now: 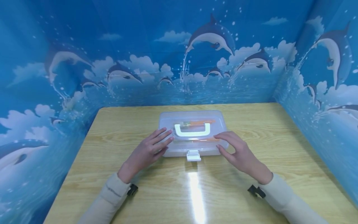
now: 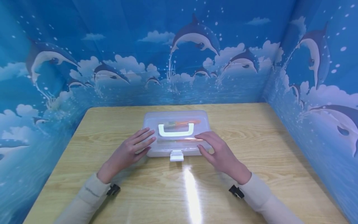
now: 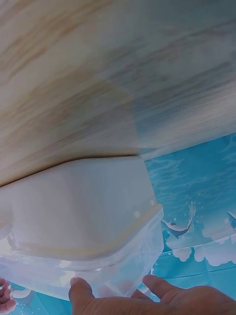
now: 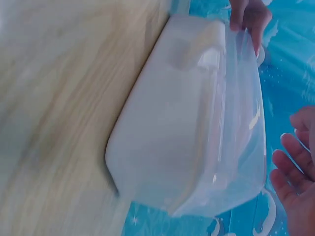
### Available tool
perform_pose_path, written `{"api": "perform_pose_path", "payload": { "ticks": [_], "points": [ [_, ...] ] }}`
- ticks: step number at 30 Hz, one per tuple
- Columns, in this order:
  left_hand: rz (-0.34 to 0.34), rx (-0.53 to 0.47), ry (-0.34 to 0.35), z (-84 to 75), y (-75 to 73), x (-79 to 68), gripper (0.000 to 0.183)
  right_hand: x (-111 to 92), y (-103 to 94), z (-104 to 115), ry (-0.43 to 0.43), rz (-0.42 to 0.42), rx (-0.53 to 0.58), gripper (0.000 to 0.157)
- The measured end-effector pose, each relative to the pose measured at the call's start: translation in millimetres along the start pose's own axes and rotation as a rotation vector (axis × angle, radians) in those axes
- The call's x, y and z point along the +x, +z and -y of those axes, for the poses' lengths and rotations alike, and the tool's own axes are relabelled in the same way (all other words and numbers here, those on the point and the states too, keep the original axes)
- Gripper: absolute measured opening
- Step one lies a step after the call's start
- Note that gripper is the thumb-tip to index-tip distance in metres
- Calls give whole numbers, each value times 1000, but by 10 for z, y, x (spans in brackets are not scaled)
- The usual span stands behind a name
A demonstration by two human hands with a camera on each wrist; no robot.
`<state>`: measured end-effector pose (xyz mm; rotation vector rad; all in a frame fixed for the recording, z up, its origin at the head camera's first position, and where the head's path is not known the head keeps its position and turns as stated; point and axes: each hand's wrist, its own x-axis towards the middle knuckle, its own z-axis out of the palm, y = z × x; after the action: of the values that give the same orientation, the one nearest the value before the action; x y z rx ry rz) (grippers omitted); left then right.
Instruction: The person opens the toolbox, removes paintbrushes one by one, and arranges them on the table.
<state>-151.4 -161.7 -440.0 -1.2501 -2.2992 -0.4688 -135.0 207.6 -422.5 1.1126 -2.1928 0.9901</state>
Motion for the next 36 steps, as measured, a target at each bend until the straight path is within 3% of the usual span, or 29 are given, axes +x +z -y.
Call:
{"api": "perform_pose_path", "payload": {
  "ticks": [4, 9, 14, 16, 25, 32, 36],
  "points": [
    [0, -3, -3, -2, 2, -1, 62, -10, -50, -61, 10, 20, -75, 47],
    [5, 3, -6, -8, 3, -5, 63, -53, -96, -134, 38, 78, -118, 46],
    [11, 8, -10, -15, 5, 1, 64, -105, -107, -232, 61, 100, -143, 71],
    [5, 7, -8, -18, 8, 7, 64, -129, -107, -269, 74, 111, -143, 74],
    [-6, -5, -11, -24, 12, 6, 65, -174, -79, -372, 67, 137, -121, 72],
    [5, -10, -34, -31, 8, 5, 65, -191, -46, -418, 19, 123, -104, 49],
    [33, -8, -56, -44, 1, -1, 65, -202, -21, -425, -6, 111, -103, 52]
  ]
}}
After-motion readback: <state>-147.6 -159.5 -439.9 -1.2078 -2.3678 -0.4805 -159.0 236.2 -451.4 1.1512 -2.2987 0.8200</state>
